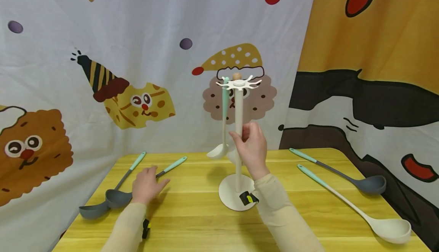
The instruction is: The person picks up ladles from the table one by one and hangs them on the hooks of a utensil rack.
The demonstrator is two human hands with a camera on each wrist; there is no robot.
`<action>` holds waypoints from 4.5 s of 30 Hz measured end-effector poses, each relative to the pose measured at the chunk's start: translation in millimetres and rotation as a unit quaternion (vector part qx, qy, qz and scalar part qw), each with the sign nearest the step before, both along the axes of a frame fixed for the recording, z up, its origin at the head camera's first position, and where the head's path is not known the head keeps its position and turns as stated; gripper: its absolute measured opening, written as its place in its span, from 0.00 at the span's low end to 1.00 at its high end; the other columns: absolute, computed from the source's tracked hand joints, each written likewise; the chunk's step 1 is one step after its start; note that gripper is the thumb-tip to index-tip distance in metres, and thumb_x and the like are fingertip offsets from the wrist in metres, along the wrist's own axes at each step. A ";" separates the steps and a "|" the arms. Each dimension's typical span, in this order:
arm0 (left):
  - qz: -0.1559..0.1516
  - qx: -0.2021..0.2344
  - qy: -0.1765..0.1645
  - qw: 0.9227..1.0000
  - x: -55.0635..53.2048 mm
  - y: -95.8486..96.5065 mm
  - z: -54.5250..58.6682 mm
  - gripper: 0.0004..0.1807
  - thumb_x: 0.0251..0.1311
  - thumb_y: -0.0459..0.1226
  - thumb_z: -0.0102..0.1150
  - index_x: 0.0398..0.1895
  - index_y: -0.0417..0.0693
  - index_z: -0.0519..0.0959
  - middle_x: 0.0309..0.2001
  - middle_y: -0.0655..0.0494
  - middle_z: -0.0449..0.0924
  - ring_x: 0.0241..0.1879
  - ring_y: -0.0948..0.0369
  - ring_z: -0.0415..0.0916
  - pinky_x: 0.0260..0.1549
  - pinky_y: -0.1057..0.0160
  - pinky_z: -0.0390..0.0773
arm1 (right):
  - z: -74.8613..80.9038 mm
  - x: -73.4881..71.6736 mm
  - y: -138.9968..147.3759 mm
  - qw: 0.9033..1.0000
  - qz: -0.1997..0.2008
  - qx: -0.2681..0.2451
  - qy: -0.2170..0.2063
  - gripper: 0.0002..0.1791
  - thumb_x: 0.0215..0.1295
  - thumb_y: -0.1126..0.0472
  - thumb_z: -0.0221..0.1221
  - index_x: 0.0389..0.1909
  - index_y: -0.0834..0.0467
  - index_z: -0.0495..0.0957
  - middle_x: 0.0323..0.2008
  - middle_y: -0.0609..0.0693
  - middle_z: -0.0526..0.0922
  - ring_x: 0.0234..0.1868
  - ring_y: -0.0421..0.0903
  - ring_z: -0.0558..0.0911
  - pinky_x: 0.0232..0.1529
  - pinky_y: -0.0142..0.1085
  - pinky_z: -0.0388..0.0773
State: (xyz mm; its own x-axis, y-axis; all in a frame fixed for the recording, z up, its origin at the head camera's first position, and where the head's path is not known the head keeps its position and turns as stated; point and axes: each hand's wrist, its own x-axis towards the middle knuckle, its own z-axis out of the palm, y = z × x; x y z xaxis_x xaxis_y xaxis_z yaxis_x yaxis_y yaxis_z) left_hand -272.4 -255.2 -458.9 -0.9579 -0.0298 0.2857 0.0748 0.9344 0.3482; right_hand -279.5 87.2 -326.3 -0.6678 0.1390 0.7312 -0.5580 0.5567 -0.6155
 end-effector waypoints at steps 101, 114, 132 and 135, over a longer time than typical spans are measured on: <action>0.061 -0.035 -0.151 0.986 -29.4 -21.1 -1.6 0.10 0.62 0.26 0.55 0.43 0.39 0.82 0.40 0.38 0.81 0.38 0.40 0.79 0.31 0.39 0.78 | 0.2 3.1 -2.2 1.000 -0.007 0.012 0.009 0.15 0.62 0.61 0.68 0.35 0.62 0.71 0.27 0.53 0.73 0.27 0.49 0.74 0.27 0.39 0.72; 0.062 -0.011 -0.123 0.990 -28.0 -9.4 5.4 0.10 0.62 0.29 0.58 0.45 0.40 0.82 0.40 0.40 0.82 0.38 0.42 0.80 0.30 0.42 0.79 | 0.3 3.5 -2.3 1.000 -0.008 0.013 0.003 0.15 0.62 0.61 0.68 0.36 0.62 0.71 0.27 0.53 0.72 0.27 0.49 0.74 0.27 0.39 0.71; 0.034 0.023 -0.042 0.998 -30.9 14.8 11.7 0.06 0.65 0.31 0.60 0.43 0.43 0.83 0.37 0.45 0.83 0.36 0.45 0.80 0.32 0.43 0.78 | 1.0 3.6 -1.9 1.000 -0.006 0.015 -0.009 0.15 0.63 0.60 0.68 0.36 0.62 0.70 0.28 0.53 0.71 0.27 0.48 0.73 0.27 0.39 0.71; 0.025 0.030 -0.028 0.999 -31.1 19.4 14.4 0.07 0.65 0.32 0.61 0.44 0.43 0.83 0.38 0.45 0.83 0.38 0.45 0.80 0.34 0.43 0.78 | 1.2 3.5 -1.8 1.000 -0.007 0.015 -0.007 0.15 0.63 0.60 0.68 0.36 0.62 0.70 0.28 0.53 0.72 0.27 0.49 0.73 0.28 0.39 0.71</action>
State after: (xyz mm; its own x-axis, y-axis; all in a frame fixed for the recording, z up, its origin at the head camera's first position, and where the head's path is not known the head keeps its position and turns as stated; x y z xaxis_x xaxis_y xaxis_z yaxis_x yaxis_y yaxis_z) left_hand -303.5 -235.8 -444.5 -0.9691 -0.0936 0.2281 0.0074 0.9137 0.4064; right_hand -276.0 85.3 -325.1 -0.6762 0.1272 0.7257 -0.5414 0.5823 -0.6065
